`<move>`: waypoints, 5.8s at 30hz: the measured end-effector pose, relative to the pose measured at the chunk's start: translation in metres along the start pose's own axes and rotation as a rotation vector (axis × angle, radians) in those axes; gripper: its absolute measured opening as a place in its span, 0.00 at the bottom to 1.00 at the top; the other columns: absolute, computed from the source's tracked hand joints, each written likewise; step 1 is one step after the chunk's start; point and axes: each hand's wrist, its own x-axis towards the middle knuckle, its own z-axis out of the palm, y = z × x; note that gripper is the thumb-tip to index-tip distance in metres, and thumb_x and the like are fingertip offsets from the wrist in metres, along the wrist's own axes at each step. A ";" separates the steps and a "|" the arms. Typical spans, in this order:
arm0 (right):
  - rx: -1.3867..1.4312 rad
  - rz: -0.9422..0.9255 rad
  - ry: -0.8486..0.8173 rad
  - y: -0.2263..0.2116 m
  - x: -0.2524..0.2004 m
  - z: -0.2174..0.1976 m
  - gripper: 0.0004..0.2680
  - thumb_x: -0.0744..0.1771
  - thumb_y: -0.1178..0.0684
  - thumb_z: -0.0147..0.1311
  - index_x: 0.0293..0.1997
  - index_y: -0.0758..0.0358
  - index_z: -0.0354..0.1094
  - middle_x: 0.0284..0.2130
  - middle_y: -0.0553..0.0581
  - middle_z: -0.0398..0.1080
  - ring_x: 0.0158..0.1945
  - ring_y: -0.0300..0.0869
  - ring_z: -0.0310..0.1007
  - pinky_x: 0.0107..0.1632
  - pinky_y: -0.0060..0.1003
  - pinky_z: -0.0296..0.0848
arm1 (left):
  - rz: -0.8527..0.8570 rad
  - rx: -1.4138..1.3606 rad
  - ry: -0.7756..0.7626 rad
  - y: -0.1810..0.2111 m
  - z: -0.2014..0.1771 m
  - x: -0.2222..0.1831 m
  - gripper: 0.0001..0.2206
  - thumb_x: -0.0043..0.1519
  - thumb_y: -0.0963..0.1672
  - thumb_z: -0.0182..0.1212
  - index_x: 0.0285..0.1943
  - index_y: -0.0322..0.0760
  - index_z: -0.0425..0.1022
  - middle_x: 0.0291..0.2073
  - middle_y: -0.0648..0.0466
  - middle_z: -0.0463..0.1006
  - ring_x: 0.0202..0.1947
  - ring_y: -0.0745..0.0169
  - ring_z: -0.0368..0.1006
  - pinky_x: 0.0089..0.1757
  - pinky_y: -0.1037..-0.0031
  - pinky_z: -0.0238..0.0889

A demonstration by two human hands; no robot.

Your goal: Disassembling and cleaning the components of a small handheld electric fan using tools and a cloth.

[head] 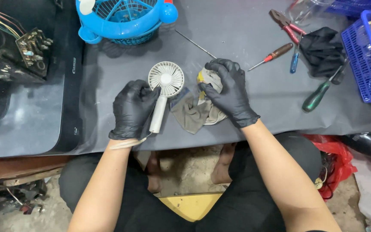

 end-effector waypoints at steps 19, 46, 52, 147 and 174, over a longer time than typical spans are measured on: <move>0.262 -0.181 -0.177 -0.041 -0.005 0.000 0.14 0.58 0.54 0.67 0.45 0.58 0.71 0.42 0.57 0.70 0.51 0.52 0.68 0.57 0.46 0.63 | 0.394 -0.419 -0.120 0.045 0.014 -0.027 0.04 0.60 0.44 0.65 0.41 0.45 0.78 0.35 0.52 0.79 0.37 0.44 0.76 0.40 0.57 0.70; -0.245 -0.245 -0.112 0.032 -0.014 0.036 0.15 0.62 0.58 0.60 0.54 0.52 0.71 0.51 0.62 0.68 0.52 0.60 0.71 0.54 0.51 0.70 | -0.180 -0.133 -0.347 0.026 -0.013 -0.020 0.36 0.56 0.48 0.60 0.70 0.44 0.42 0.47 0.43 0.78 0.49 0.37 0.75 0.49 0.47 0.67; 0.119 -0.026 0.281 0.018 0.003 0.011 0.10 0.67 0.57 0.60 0.53 0.62 0.69 0.45 0.63 0.74 0.51 0.56 0.73 0.55 0.46 0.70 | -0.083 -0.411 -0.266 0.031 -0.010 -0.022 0.36 0.54 0.46 0.63 0.71 0.32 0.51 0.57 0.36 0.72 0.57 0.35 0.70 0.53 0.50 0.66; 0.262 -0.548 -0.013 -0.021 -0.031 0.044 0.07 0.61 0.56 0.60 0.24 0.53 0.63 0.19 0.50 0.59 0.25 0.51 0.65 0.42 0.43 0.65 | 0.121 -0.757 -0.418 0.033 0.023 -0.034 0.18 0.67 0.46 0.52 0.21 0.45 0.67 0.12 0.60 0.66 0.20 0.68 0.64 0.30 0.77 0.63; -0.166 -0.339 -0.488 -0.021 -0.033 -0.004 0.14 0.54 0.49 0.62 0.38 0.50 0.65 0.42 0.53 0.64 0.46 0.54 0.66 0.46 0.49 0.62 | 0.486 -0.349 -1.040 0.061 -0.009 -0.064 0.20 0.53 0.52 0.66 0.53 0.50 0.74 0.42 0.49 0.78 0.40 0.43 0.76 0.43 0.52 0.71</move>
